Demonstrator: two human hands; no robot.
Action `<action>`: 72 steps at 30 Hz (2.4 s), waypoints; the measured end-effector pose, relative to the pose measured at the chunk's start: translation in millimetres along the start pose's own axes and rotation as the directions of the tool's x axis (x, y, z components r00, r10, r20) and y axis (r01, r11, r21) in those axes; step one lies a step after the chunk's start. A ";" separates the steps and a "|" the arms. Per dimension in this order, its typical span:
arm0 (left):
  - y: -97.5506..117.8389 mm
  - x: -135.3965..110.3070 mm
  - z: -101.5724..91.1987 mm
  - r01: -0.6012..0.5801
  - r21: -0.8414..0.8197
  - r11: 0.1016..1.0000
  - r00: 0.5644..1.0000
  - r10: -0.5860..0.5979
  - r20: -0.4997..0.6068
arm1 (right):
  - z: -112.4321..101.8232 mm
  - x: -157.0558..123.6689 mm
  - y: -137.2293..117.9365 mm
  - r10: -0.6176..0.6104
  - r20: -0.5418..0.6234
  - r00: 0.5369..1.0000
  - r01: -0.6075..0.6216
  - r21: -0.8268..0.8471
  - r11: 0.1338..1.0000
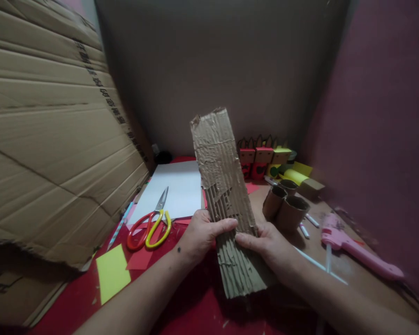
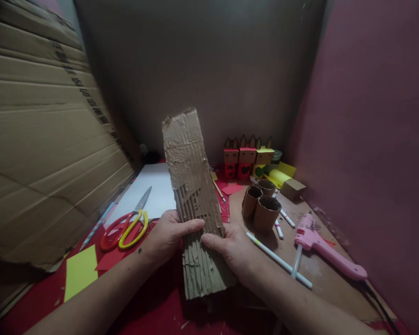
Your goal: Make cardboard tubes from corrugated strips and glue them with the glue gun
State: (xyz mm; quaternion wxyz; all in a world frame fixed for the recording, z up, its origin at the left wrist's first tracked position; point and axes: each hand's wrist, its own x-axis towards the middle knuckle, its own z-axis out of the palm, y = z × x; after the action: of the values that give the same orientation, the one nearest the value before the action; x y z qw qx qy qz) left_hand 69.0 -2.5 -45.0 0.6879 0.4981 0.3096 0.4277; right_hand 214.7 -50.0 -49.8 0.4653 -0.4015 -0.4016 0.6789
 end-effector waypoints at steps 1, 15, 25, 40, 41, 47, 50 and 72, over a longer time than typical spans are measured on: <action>0.9 0.8 -0.8 -0.001 -0.014 1.000 1.000 0.001 0.002 | 0.0 0.0 1.3 0.000 -0.023 1.000 0.000 -0.011 1.000; 4.5 0.0 3.9 -0.031 -0.088 0.996 0.999 0.029 -0.026 | 4.2 -4.0 2.9 -0.056 0.049 0.997 0.056 -0.001 0.998; 7.2 0.5 0.6 -0.037 -0.172 0.984 0.997 0.026 -0.066 | 4.6 -8.2 9.0 0.061 0.151 0.987 -0.060 -0.010 0.998; 13.2 10.3 -8.4 -0.226 0.016 0.974 0.905 0.216 -0.367 | 8.6 -10.6 16.1 0.271 0.201 0.942 -0.297 0.117 0.948; 14.3 12.8 -10.9 -0.263 0.021 0.965 0.890 0.251 -0.381 | 8.2 -10.4 15.8 0.283 0.209 0.936 -0.310 0.109 0.945; 13.3 20.8 -19.9 -0.277 -0.023 0.961 0.918 0.257 -0.302 | 8.0 -6.1 7.7 0.318 0.039 0.947 -0.319 0.019 0.948; 8.7 18.0 -17.2 -0.118 -0.100 0.988 0.987 0.106 -0.122 | 3.9 -4.7 5.7 0.287 0.095 0.953 -0.293 0.055 0.955; -0.2 18.7 -6.5 0.116 -0.329 0.937 0.959 -0.192 -0.210 | 4.7 0.1 10.4 0.163 0.313 0.936 -0.262 0.304 0.916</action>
State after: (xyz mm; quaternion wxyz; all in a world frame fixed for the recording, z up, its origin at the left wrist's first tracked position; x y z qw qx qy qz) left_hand 71.8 17.0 -47.2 0.7474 0.3015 0.3566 0.4725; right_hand 207.2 -53.3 -57.7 0.3885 -0.2560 -0.2934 0.8351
